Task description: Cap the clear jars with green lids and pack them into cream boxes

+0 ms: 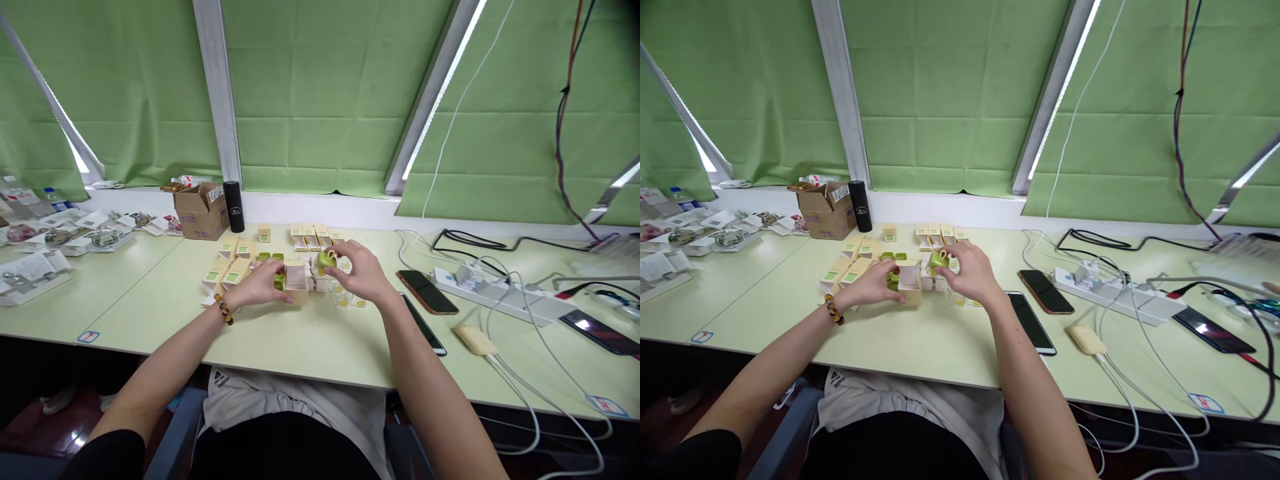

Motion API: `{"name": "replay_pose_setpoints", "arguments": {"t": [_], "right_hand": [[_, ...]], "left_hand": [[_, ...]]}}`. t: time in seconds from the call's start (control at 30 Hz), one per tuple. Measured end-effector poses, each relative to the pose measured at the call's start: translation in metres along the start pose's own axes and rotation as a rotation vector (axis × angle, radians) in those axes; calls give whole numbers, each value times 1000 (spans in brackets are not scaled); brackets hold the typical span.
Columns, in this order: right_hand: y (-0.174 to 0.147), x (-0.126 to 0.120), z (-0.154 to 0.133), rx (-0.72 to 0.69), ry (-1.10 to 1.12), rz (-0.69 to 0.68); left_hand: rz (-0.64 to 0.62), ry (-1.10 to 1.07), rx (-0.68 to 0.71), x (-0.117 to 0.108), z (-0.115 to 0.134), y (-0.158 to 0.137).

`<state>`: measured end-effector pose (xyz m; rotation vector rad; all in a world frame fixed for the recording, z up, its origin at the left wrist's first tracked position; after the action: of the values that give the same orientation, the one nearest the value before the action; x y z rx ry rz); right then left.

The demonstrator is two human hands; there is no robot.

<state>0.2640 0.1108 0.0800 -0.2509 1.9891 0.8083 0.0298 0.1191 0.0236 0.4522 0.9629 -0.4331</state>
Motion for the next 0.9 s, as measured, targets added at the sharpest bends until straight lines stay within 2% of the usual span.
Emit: {"name": "replay_pose_setpoints", "arguments": {"t": [0.13,0.3,0.4,0.53,0.67,0.77,0.9], "right_hand": [[-3,-8,-5,-73,149,115],[-1,-5,-5,-98,260,141],[-1,-2,-2,-89,320,136],[-2,-1,0,-93,388,147],[-3,1,3,-89,478,153],[-2,3,5,-76,565,143],[-2,8,-1,-82,624,116]], "left_hand": [[-59,31,-5,19,9,-1],[-79,31,46,24,16,-3],[24,-20,79,15,18,-6],[218,-117,257,-2,28,-14],[214,-106,380,0,32,-17],[175,-89,343,10,26,-13],[209,-74,258,18,22,-8]]}}
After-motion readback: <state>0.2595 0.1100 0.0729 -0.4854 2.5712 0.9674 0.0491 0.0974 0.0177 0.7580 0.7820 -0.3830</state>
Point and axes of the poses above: each hand's wrist, its own y-axis towards the middle knuckle, its own x-axis out of the palm, z = x × y, the point moved 7 cm from there along y, towards the middle knuckle, and after that the axes turned 11 degrees about -z, right-handed, at the moved point
